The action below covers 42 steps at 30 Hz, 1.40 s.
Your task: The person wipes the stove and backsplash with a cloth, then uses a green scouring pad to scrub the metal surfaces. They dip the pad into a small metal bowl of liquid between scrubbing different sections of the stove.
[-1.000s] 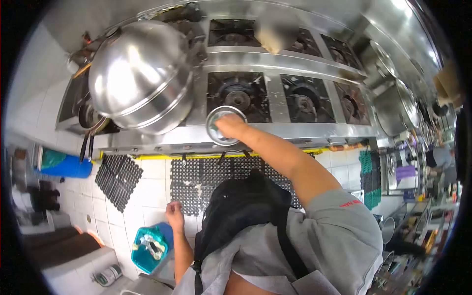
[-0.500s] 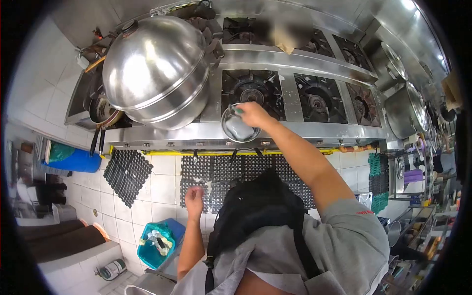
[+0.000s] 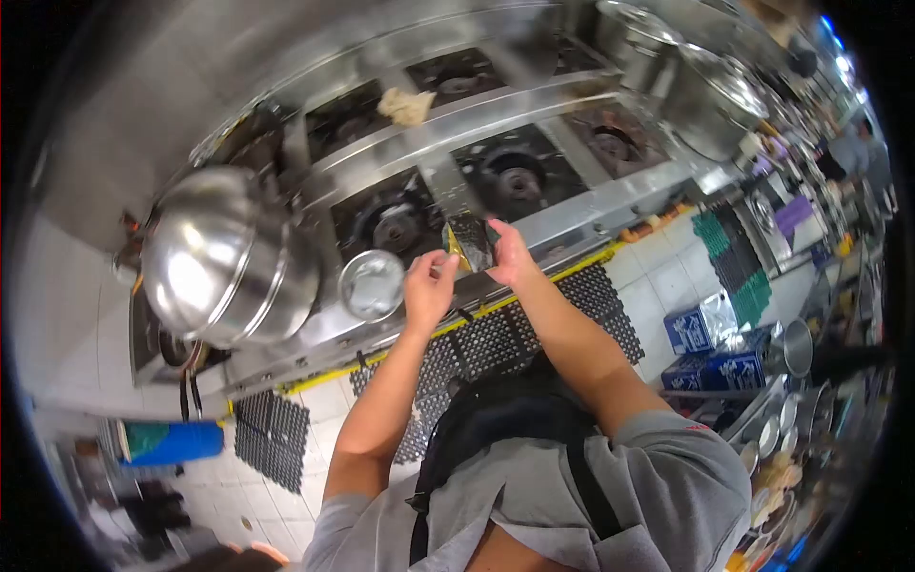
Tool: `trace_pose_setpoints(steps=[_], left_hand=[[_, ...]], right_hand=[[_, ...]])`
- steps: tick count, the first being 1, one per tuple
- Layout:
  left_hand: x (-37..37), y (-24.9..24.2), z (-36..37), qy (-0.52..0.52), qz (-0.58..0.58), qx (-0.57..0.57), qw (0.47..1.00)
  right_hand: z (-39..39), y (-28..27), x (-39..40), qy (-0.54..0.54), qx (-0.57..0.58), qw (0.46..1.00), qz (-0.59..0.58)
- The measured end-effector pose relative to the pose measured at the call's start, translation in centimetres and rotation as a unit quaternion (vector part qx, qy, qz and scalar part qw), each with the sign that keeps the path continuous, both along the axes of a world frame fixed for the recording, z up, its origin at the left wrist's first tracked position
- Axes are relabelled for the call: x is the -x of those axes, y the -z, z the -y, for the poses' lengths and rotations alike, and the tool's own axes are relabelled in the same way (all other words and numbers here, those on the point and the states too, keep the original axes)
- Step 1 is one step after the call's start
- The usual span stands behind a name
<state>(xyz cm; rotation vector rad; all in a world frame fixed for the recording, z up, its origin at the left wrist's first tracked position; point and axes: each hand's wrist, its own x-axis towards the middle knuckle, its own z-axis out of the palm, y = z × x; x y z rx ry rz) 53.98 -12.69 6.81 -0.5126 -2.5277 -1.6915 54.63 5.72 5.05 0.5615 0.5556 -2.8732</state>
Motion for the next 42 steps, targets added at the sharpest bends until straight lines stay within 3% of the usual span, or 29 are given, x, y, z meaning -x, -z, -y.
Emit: trace_pose_setpoints(steps=[3, 5, 6, 10, 11, 16, 21, 23, 27, 28, 30, 33, 35, 37, 39, 41, 42], left_hand=[[-1.0, -0.1, -10.7, 0.033, -0.084, 0.108, 0.990], [-3.4, -0.5, -17.7, 0.073, -0.056, 0.164, 0.982], [-4.9, -1.8, -20.9, 0.112, 0.000, 0.207, 0.972], [-9.5, 0.6, -31.8, 0.210, -0.019, 0.182, 0.960], [-9.9, 2.4, -34.0, 0.233, -0.045, 0.133, 0.962], [-10.9, 4.2, -40.6, 0.294, -0.013, 0.054, 0.954], [-7.5, 3.8, -43.5, 0.285, 0.081, 0.050, 0.954], [-5.1, 3.7, -44.4, 0.324, 0.177, -0.025, 0.929], [0.0, 2.7, -46.3, 0.299, 0.152, -0.020, 0.942], [1.3, 3.0, -47.0, 0.290, 0.097, -0.017, 0.952], [3.5, 3.1, -48.5, 0.277, 0.091, -0.023, 0.956], [6.6, 3.1, -49.6, 0.243, 0.094, -0.031, 0.965], [8.2, 4.1, -49.3, 0.141, 0.064, -0.084, 0.984], [9.2, 5.3, -47.1, 0.085, 0.070, -0.079, 0.991], [9.6, 7.0, -44.5, 0.020, 0.090, -0.105, 0.990], [9.6, 10.2, -41.6, -0.079, 0.024, -0.111, 0.990], [9.2, 10.5, -40.3, -0.132, -0.005, -0.107, 0.985]], right_hand=[[-8.0, 0.2, -4.8, 0.068, -0.005, 0.996, -0.055], [-13.4, 0.4, -8.1, 0.158, -0.048, 0.986, -0.033], [-16.6, 2.7, -9.3, 0.178, -0.038, 0.979, -0.088], [-25.2, 2.3, -16.3, 0.231, -0.091, 0.964, -0.090], [-27.1, 2.0, -18.0, 0.238, -0.085, 0.962, -0.099], [-32.2, -0.2, -21.4, 0.251, -0.085, 0.961, -0.082], [-35.4, 0.5, -18.4, 0.226, -0.098, 0.966, -0.084], [-36.9, 0.8, -16.3, 0.219, -0.111, 0.966, -0.080], [-40.0, 0.6, -10.8, 0.177, -0.135, 0.973, -0.063], [-41.0, 0.6, -9.2, 0.169, -0.143, 0.975, -0.029], [-43.2, 0.9, -6.3, 0.155, -0.137, 0.977, 0.045], [-47.2, 1.4, -2.1, 0.145, -0.185, 0.971, 0.047], [-50.0, -0.1, 0.4, 0.142, -0.197, 0.968, 0.061], [-53.2, -2.1, 3.0, 0.188, -0.370, 0.897, 0.149], [-57.7, -3.2, 6.0, 0.115, -0.560, 0.799, 0.184], [-64.7, -0.2, 10.8, 0.065, -0.720, 0.686, 0.085], [-67.1, 0.1, 13.4, 0.046, -0.723, 0.685, 0.078]])
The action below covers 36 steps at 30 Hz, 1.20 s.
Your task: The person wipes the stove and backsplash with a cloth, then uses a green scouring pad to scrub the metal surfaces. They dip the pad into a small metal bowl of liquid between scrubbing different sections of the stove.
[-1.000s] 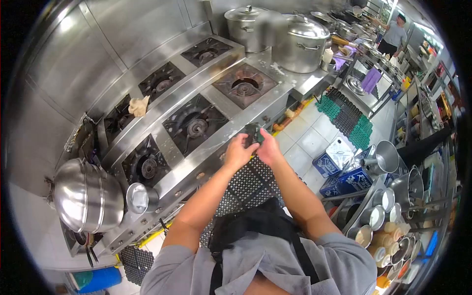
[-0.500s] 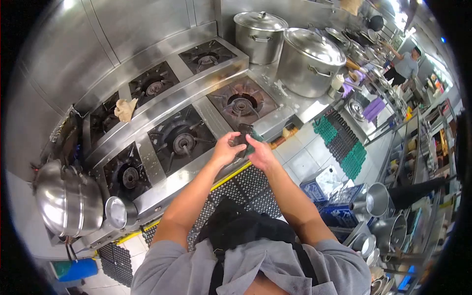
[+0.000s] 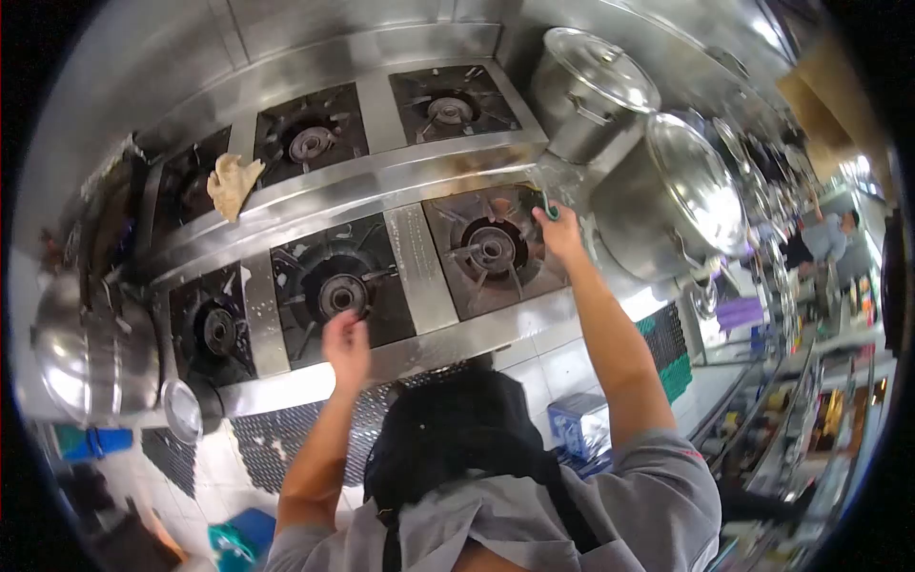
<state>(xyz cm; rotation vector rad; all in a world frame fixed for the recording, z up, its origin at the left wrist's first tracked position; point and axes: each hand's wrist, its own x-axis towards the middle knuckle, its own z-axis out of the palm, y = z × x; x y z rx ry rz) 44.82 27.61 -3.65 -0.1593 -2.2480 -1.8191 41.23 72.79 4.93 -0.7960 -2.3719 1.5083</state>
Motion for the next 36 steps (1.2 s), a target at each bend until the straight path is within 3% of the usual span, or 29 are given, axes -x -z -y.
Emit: trace_pose_setpoints(steps=[1, 2, 3, 4, 6, 7, 10, 12, 13, 15, 16, 18, 19, 21, 24, 26, 27, 28, 29, 30, 32, 33, 34, 35, 36], left_hand=[[-0.6, 0.2, 1.6, -0.056, 0.032, 0.064, 0.996], [-1.2, 1.2, 3.4, -0.117, -0.047, 0.168, 0.978], [-2.0, 1.5, 4.5, -0.169, -0.019, 0.197, 0.966], [-3.0, 1.4, 5.1, -0.252, -0.021, 0.306, 0.918], [-4.5, 4.4, 7.7, -0.409, 0.039, 0.385, 0.827], [-4.9, 6.3, 8.8, -0.487, 0.138, 0.413, 0.757], [-4.9, 9.1, 9.2, -0.602, 0.259, 0.345, 0.672], [-3.0, 9.5, 7.0, -0.607, 0.280, 0.316, 0.674], [-2.8, 10.1, 6.4, -0.610, 0.293, 0.285, 0.679], [-2.7, 11.3, 6.4, -0.609, 0.276, 0.330, 0.666], [-2.8, 11.0, 6.3, -0.616, 0.280, 0.307, 0.669], [-2.5, 10.2, 6.0, -0.625, 0.259, 0.298, 0.673], [-2.4, 10.2, 5.9, -0.624, 0.259, 0.299, 0.674], [-2.7, 10.4, 6.1, -0.623, 0.262, 0.310, 0.668], [-3.3, 11.6, 7.1, -0.605, 0.241, 0.341, 0.678], [-3.6, 12.0, 7.2, -0.591, 0.229, 0.356, 0.687], [-3.1, 11.8, 7.0, -0.592, 0.234, 0.350, 0.687], [-2.8, 11.6, 6.6, -0.596, 0.211, 0.354, 0.689], [-3.1, 11.4, 6.5, -0.600, 0.191, 0.362, 0.687], [-3.2, 11.5, 6.5, -0.599, 0.182, 0.370, 0.687], [-3.1, 11.1, 6.5, -0.579, 0.176, 0.396, 0.691], [-3.1, 10.8, 6.5, -0.568, 0.163, 0.406, 0.697], [-3.0, 10.6, 6.5, -0.566, 0.161, 0.407, 0.699], [-3.0, 10.5, 6.5, -0.559, 0.164, 0.407, 0.704], [-3.0, 10.2, 6.4, -0.550, 0.165, 0.408, 0.710]], right_hand=[[-2.0, 0.5, 2.7, -0.041, -0.133, 0.990, 0.001], [-3.9, 1.2, 5.1, -0.082, -0.260, 0.962, -0.004], [-5.7, 2.1, 7.4, -0.101, -0.255, 0.962, 0.001], [-7.4, 3.3, 9.4, -0.169, -0.312, 0.935, 0.000], [-9.4, 5.1, 12.7, -0.276, -0.388, 0.879, -0.016], [-10.8, 6.6, 14.1, -0.288, -0.382, 0.878, -0.014], [-13.1, 10.4, 16.8, -0.366, -0.429, 0.825, -0.027], [-11.9, 10.7, 17.6, -0.310, -0.391, 0.858, 0.124], [-10.4, 10.3, 18.3, -0.318, -0.393, 0.853, 0.127], [-6.2, 10.2, 19.4, -0.377, -0.319, 0.862, 0.112], [-3.6, 11.6, 20.4, -0.424, -0.300, 0.854, 0.033], [4.6, 11.0, 22.4, -0.478, -0.304, 0.824, 0.011], [8.2, 12.3, 23.1, -0.471, -0.248, 0.847, 0.015], [13.1, 12.9, 24.9, -0.517, -0.296, 0.803, 0.008], [8.2, 13.9, 25.0, -0.528, -0.286, 0.799, -0.047], [-1.4, 11.4, 22.0, -0.478, -0.298, 0.826, -0.031], [-6.4, 10.5, 20.5, -0.432, -0.233, 0.869, 0.065], [-13.2, 14.1, 19.9, -0.427, -0.308, 0.850, -0.030], [-18.0, 14.3, 18.8, -0.416, -0.320, 0.851, -0.017], [-17.0, 13.9, 19.2, -0.425, -0.324, 0.845, -0.017], [-15.1, 14.2, 19.4, -0.374, -0.276, 0.882, 0.078], [-8.2, 11.4, 19.6, -0.376, -0.131, 0.908, 0.129], [-5.4, 14.6, 21.3, -0.485, -0.209, 0.849, 0.022], [1.0, 12.7, 21.4, -0.490, -0.213, 0.844, 0.044], [5.6, 15.4, 22.9, -0.505, -0.217, 0.835, -0.020]])
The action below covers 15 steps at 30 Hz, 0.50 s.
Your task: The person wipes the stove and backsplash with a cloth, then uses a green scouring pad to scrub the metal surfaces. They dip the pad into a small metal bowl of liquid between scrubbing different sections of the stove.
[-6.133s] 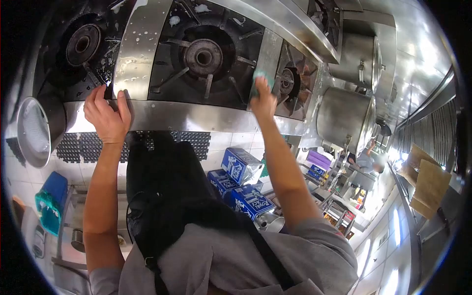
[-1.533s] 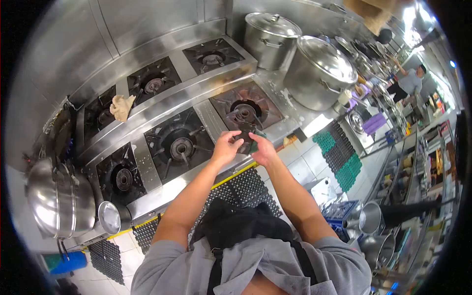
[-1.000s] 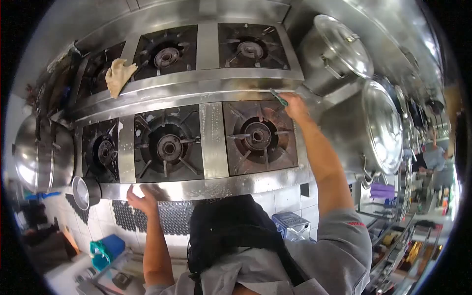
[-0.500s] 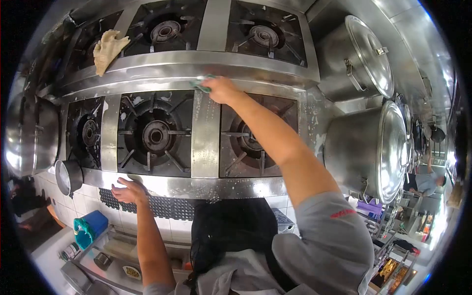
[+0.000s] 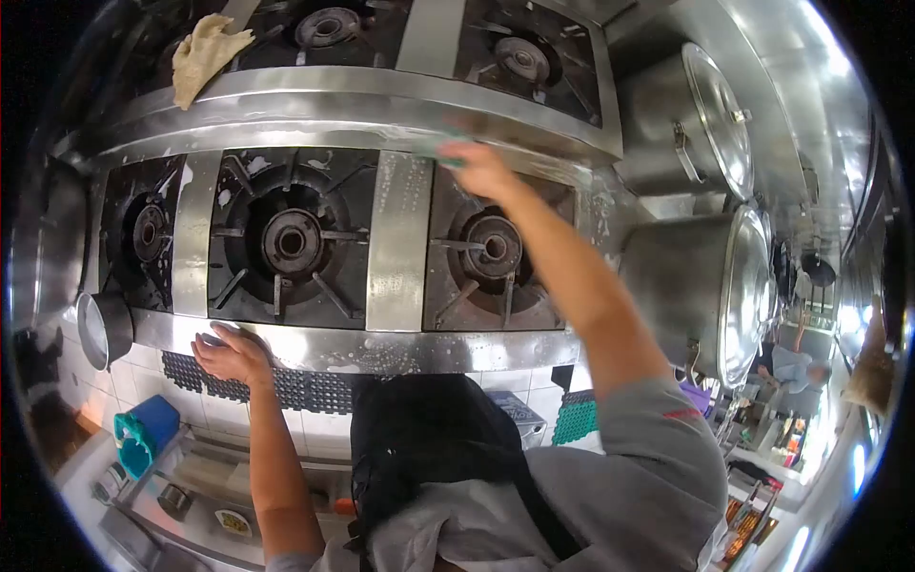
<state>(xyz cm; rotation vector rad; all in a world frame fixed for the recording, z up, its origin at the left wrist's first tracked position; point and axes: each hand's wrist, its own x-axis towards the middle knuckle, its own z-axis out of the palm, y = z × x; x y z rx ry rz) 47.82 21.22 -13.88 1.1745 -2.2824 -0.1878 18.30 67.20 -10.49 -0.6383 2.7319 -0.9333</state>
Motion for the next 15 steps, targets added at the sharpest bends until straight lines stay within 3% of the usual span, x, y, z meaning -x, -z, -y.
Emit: trace_pose_setpoints(steps=[2, 3, 5, 8, 10, 11, 12, 14, 15], left_hand=[[0.0, -0.7, -0.2, -0.001, 0.010, -0.002, 1.000], [0.1, -0.7, -0.3, -0.007, 0.022, -0.006, 1.000], [-0.2, 0.2, 0.3, -0.007, 0.034, 0.006, 0.999], [-0.5, 1.7, 1.1, -0.021, 0.025, 0.010, 0.999], [-0.2, 1.3, 0.7, -0.028, 0.028, -0.008, 0.999], [-0.1, 1.0, 0.5, -0.032, 0.030, -0.021, 0.999], [-0.1, 0.9, 0.4, -0.030, 0.036, -0.014, 0.999], [-0.1, 1.1, 0.7, -0.025, 0.032, -0.001, 0.999], [-0.1, 1.1, 0.6, -0.016, 0.028, 0.011, 0.999]], right_hand=[[7.6, -0.9, 1.1, 0.023, 0.017, 0.999, -0.039], [7.3, -2.5, 1.4, 0.025, 0.017, 0.999, -0.041], [6.6, -4.1, 1.4, 0.021, -0.063, 0.993, 0.102], [-8.5, -1.0, -0.4, 0.007, -0.011, 1.000, 0.011], [-19.6, -0.6, -2.6, 0.084, 0.093, 0.985, 0.115], [-21.6, -3.2, -4.2, 0.086, 0.021, 0.994, 0.056], [-20.2, -4.5, -4.3, 0.081, 0.020, 0.995, 0.058], [-16.6, -5.6, -4.4, 0.233, -0.084, 0.963, 0.103], [-16.6, -0.9, -2.6, 0.124, 0.044, 0.989, 0.071]])
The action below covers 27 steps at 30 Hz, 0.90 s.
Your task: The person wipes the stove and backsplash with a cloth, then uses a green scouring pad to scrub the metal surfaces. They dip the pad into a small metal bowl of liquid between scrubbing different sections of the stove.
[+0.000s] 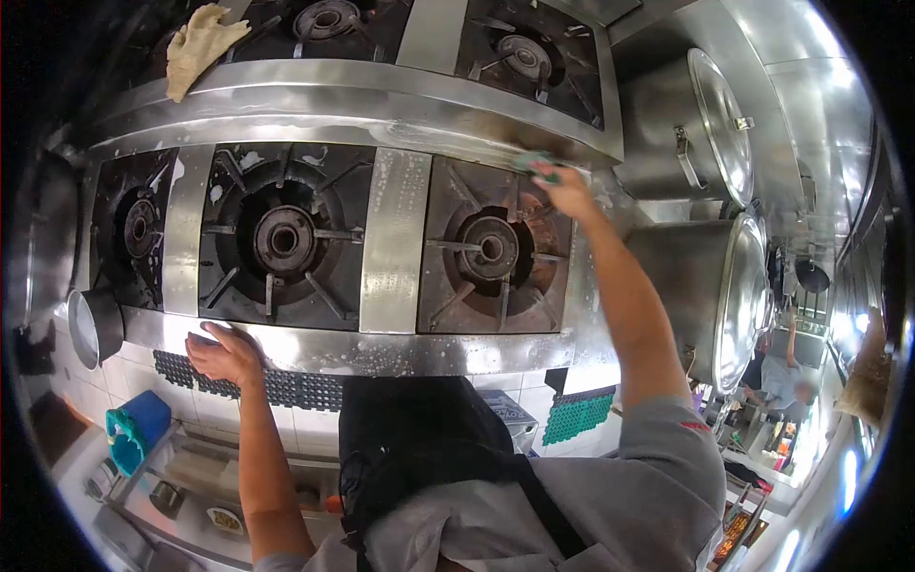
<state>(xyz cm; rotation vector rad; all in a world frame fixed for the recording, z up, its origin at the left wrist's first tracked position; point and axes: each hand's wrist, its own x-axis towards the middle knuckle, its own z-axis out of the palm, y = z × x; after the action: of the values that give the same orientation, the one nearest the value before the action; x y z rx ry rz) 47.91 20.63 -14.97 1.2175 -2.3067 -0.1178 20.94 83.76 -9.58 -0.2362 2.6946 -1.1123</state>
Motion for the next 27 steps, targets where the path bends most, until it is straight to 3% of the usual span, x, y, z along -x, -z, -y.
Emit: trace_pose_setpoints(steps=[1, 2, 4, 5, 7, 9, 10, 12, 14, 16, 18, 20, 23, 27], left_hand=[[0.2, -0.4, -0.3, -0.002, -0.011, -0.007, 1.000], [0.2, -0.4, -0.2, 0.003, -0.009, -0.004, 1.000], [-0.1, 0.1, 0.2, -0.001, -0.004, 0.001, 1.000], [-0.2, 0.2, 0.3, -0.004, -0.003, 0.018, 1.000], [-0.1, 0.4, 0.4, -0.003, -0.003, 0.049, 0.999], [-0.3, 0.9, 0.7, -0.004, -0.001, 0.042, 0.999], [-0.3, 1.2, 1.1, -0.007, -0.001, 0.038, 0.999], [-0.6, 1.4, 1.2, -0.004, 0.002, 0.034, 0.999], [0.0, 0.1, 0.2, 0.010, -0.004, 0.031, 0.999], [0.1, 0.0, 0.4, 0.019, -0.003, 0.035, 0.999], [0.1, 0.2, 0.3, 0.002, -0.001, 0.010, 1.000], [0.1, 0.4, 0.4, 0.000, -0.002, 0.023, 1.000], [0.0, 0.3, 0.2, -0.005, 0.007, 0.021, 1.000], [0.0, 0.5, 0.5, -0.005, 0.017, 0.015, 1.000]], right_hand=[[9.7, -7.7, -0.5, 0.084, -0.082, 0.975, 0.190], [11.2, -2.8, 1.2, -0.070, -0.135, 0.988, -0.004], [16.4, 6.9, 5.2, -0.075, 0.142, 0.985, 0.061], [17.0, 5.0, 4.6, -0.070, 0.142, 0.986, 0.060], [18.3, -1.2, 2.9, -0.110, -0.083, 0.990, -0.012], [9.9, 0.6, 2.6, -0.112, -0.009, 0.993, -0.044], [5.3, 0.8, 2.0, -0.133, -0.050, 0.986, -0.089], [-1.6, 1.0, 0.5, -0.078, 0.028, 0.996, -0.027], [-0.7, 0.6, 0.6, -0.069, 0.075, 0.994, -0.032], [4.1, -3.8, -0.7, 0.055, -0.208, 0.977, -0.012], [2.5, -2.2, -0.7, 0.044, -0.214, 0.975, -0.040], [0.8, -2.1, -0.9, 0.080, -0.104, 0.991, 0.031], [-2.9, -1.8, -0.9, 0.104, -0.121, 0.987, 0.000], [0.7, -2.0, -1.0, 0.100, -0.110, 0.988, -0.040]])
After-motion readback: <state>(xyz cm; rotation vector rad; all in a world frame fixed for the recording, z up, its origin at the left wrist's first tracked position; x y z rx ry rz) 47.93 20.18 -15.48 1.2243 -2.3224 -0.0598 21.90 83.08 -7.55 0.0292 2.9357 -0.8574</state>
